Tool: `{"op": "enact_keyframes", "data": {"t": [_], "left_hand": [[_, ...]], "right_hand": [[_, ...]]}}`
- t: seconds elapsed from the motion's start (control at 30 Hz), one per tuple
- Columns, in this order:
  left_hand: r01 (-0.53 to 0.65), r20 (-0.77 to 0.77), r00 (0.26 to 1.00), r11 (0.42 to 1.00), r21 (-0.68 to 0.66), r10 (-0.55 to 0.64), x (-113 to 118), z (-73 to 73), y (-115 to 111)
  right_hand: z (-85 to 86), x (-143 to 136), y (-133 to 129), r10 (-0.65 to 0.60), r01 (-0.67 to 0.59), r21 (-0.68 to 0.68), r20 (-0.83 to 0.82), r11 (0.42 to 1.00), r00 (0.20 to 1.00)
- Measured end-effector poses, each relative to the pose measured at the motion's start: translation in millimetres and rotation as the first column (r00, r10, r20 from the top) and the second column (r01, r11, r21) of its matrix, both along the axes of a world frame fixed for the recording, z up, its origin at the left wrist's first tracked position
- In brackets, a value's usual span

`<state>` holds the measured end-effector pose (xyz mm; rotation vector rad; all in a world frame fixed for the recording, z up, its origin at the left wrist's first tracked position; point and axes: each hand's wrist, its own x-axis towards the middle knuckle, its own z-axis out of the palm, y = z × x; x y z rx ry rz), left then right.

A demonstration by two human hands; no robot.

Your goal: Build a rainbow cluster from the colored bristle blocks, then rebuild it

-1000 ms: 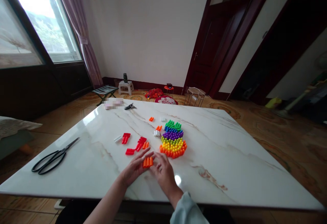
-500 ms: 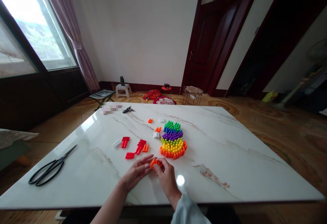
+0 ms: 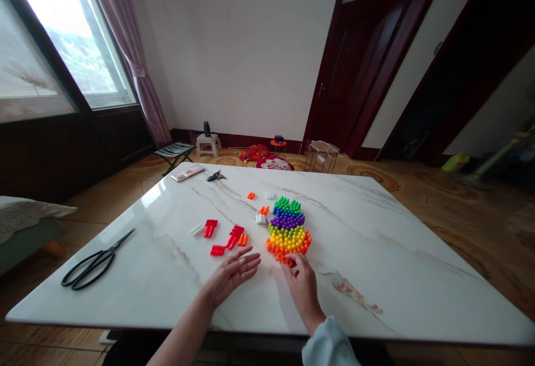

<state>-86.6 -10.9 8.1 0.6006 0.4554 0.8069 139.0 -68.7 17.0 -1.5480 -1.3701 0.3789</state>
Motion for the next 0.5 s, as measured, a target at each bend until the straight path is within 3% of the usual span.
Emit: {"op": "enact_keyframes", "data": {"t": [0.1, 0.2, 0.33, 0.5], "left_hand": [[-0.007, -0.001, 1.000, 1.000, -0.005, 0.007, 0.1, -0.7, 0.0], [-0.007, -0.003, 1.000, 1.000, -0.016, 0.007, -0.1, -0.7, 0.6], [-0.011, -0.010, 1.000, 0.999, -0.030, 0.011, -0.3, 1.5, 0.7], [-0.018, -0.007, 1.000, 0.999, -0.041, 0.018, 0.0, 2.5, 1.0]], "right_hand": [[12.9, 1.9, -2.8, -0.036, 0.035, -0.010, -0.149, 0.999, 0.988], [23.4, 18.5, -0.8, -0.097, 0.092, -0.042, -0.167, 0.995, 0.981], [26.9, 58.9, 10.8, -0.211, 0.210, -0.070, -0.012, 0.975, 0.977], [26.4, 101.6, 26.7, -0.220, 0.269, -0.198, 0.237, 0.943, 0.946]]}}
